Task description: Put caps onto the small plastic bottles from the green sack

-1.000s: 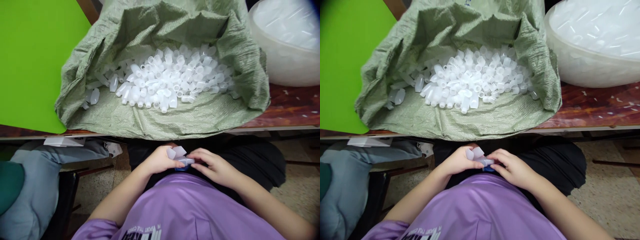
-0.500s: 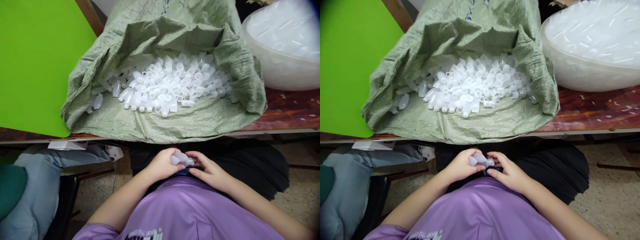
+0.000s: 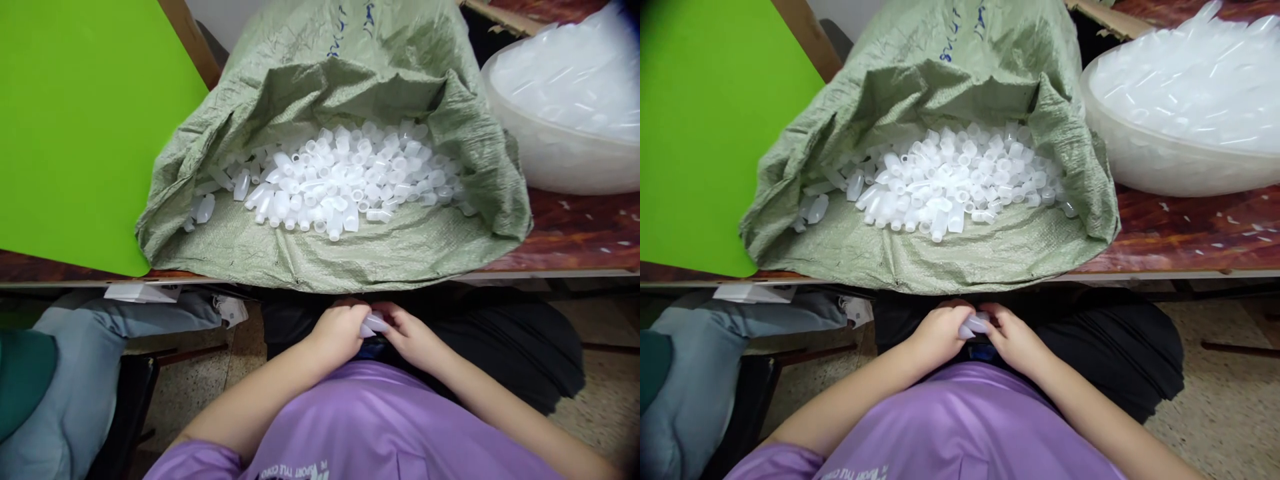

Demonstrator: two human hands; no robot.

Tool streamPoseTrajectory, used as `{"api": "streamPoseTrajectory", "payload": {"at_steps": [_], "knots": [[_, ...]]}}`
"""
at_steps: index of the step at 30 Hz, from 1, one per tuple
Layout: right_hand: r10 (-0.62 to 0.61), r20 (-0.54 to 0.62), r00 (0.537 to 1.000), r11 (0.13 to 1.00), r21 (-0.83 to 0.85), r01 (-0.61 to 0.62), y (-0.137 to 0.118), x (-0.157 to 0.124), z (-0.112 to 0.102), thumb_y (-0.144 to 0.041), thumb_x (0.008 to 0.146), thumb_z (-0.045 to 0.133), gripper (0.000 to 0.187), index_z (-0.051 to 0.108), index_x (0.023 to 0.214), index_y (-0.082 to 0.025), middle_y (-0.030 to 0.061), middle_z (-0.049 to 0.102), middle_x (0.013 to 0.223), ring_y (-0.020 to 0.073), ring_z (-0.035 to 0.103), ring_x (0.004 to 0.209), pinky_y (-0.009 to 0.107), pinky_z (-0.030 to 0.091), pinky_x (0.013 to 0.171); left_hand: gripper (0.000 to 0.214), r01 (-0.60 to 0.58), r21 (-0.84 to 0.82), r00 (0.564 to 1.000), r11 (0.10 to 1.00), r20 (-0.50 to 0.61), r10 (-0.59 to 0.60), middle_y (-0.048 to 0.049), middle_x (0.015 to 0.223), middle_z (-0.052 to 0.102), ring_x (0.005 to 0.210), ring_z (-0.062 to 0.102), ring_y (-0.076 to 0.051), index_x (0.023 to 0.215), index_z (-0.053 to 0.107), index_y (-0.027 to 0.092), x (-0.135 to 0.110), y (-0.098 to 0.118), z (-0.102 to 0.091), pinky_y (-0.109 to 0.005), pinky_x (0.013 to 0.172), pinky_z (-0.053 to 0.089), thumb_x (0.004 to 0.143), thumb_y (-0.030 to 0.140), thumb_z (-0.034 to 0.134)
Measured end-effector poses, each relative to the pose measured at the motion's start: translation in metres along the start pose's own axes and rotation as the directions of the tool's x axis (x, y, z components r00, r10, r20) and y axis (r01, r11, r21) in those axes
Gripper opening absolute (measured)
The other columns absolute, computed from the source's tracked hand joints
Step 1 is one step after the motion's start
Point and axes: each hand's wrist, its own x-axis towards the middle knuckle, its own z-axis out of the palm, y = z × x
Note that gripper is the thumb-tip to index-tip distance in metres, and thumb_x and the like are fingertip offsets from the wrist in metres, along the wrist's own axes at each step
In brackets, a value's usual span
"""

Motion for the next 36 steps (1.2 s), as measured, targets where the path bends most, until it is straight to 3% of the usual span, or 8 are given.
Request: {"api": "streamPoseTrajectory", "payload": {"at_steps": [5, 9, 13, 18, 23, 28, 31, 36], "knots": [[-0.050, 0.088, 0.995, 0.926, -0.368, 0.079, -0.036, -0.009, -0.044, -0.039, 0.085, 0.048, 0.039, 0.055, 0.116, -0.017, 0.0124, 0.063, 0.105, 0.0204, 0.063, 0.084, 0.035, 0.053, 0.073, 0.031, -0.049, -0.122, 0.990, 0.991, -0.134, 0.032, -0.0071, 0.107, 0.062, 0.104, 0.052, -0.025, 0.103, 0.061, 0.023, 0.021, -0.013, -0.001, -0.036, 0.097, 0.032, 0.076, 0.012, 0.050], [-0.376, 0.152, 0.914, 0.837, -0.366, 0.406, -0.095, -0.003, -0.085, -0.033, 0.087, 0.046, 0.023, 0.063, 0.100, -0.024, 0.0042, 0.066, 0.090, 0.0162, 0.062, 0.082, 0.027, 0.050, 0.072, 0.023, 0.006, -0.274, 0.974, 0.962, -0.215, -0.067, -0.0070, 0.096, 0.065, 0.102, 0.052, -0.028, 0.096, 0.065, 0.024, 0.024, -0.015, -0.002, -0.039, 0.098, 0.029, 0.074, 0.023, 0.059], [-0.474, -0.250, 0.844, 0.676, -0.717, 0.167, -0.129, 0.043, -0.102, -0.029, 0.086, 0.047, 0.024, 0.062, 0.101, -0.018, 0.0094, 0.062, 0.093, 0.0236, 0.060, 0.086, 0.036, 0.048, 0.075, 0.022, 0.043, -0.236, 0.956, 0.971, -0.271, -0.108, -0.0067, 0.090, 0.066, 0.098, 0.052, -0.028, 0.089, 0.067, 0.023, 0.013, -0.014, 0.000, -0.038, 0.095, 0.030, 0.071, 0.035, 0.064], [-0.361, -0.168, 0.917, 0.502, -0.864, 0.039, -0.128, 0.098, -0.094, -0.026, 0.081, 0.049, 0.033, 0.057, 0.110, -0.013, 0.0151, 0.058, 0.099, 0.0290, 0.060, 0.084, 0.040, 0.049, 0.070, 0.033, 0.127, -0.363, 0.974, 0.923, -0.130, -0.185, -0.0037, 0.076, 0.066, 0.070, 0.056, -0.018, 0.083, 0.067, 0.021, -0.008, -0.015, -0.003, -0.028, 0.067, 0.040, 0.072, 0.051, 0.060], [-0.403, -0.264, 0.876, 0.615, -0.788, 0.045, -0.122, 0.081, -0.092, -0.027, 0.083, 0.046, 0.036, 0.055, 0.114, -0.010, 0.0164, 0.054, 0.100, 0.0276, 0.060, 0.084, 0.041, 0.049, 0.073, 0.053, 0.222, -0.867, 0.954, 0.446, 0.098, -0.285, -0.0054, 0.079, 0.068, 0.052, 0.053, -0.010, 0.110, 0.057, 0.014, -0.016, -0.013, -0.007, -0.022, 0.052, 0.040, 0.067, 0.042, 0.069], [-0.596, 0.028, 0.803, 0.687, -0.501, 0.527, -0.110, 0.014, -0.077, -0.026, 0.084, 0.051, 0.025, 0.054, 0.108, -0.020, 0.0082, 0.057, 0.096, 0.0172, 0.059, 0.088, 0.029, 0.050, 0.078, 0.033, 0.293, -0.950, 0.916, -0.111, 0.312, -0.250, -0.0098, 0.072, 0.068, 0.057, 0.060, -0.012, 0.079, 0.067, 0.008, -0.012, -0.011, -0.003, -0.022, 0.056, 0.047, 0.070, 0.039, 0.068], [-0.568, 0.217, 0.794, 0.693, -0.393, 0.604, -0.091, -0.014, -0.057, -0.020, 0.085, 0.049, 0.022, 0.053, 0.107, -0.021, 0.0068, 0.060, 0.097, 0.0137, 0.060, 0.087, 0.024, 0.052, 0.074, 0.027, 0.297, -0.919, 0.897, -0.260, 0.362, -0.253, -0.0080, 0.066, 0.067, 0.055, 0.061, -0.012, 0.076, 0.066, 0.009, -0.009, -0.009, 0.000, -0.021, 0.056, 0.048, 0.073, 0.036, 0.066], [-0.618, 0.151, 0.772, 0.618, -0.514, 0.595, -0.057, -0.026, -0.039, -0.013, 0.086, 0.045, 0.028, 0.055, 0.111, -0.020, 0.0088, 0.063, 0.104, 0.0155, 0.062, 0.091, 0.027, 0.054, 0.074, 0.024, 0.341, -0.902, 0.848, -0.264, 0.417, -0.328, -0.0077, 0.060, 0.066, 0.051, 0.060, -0.012, 0.077, 0.064, 0.007, -0.008, -0.003, 0.003, -0.021, 0.051, 0.048, 0.077, 0.032, 0.062]]}}
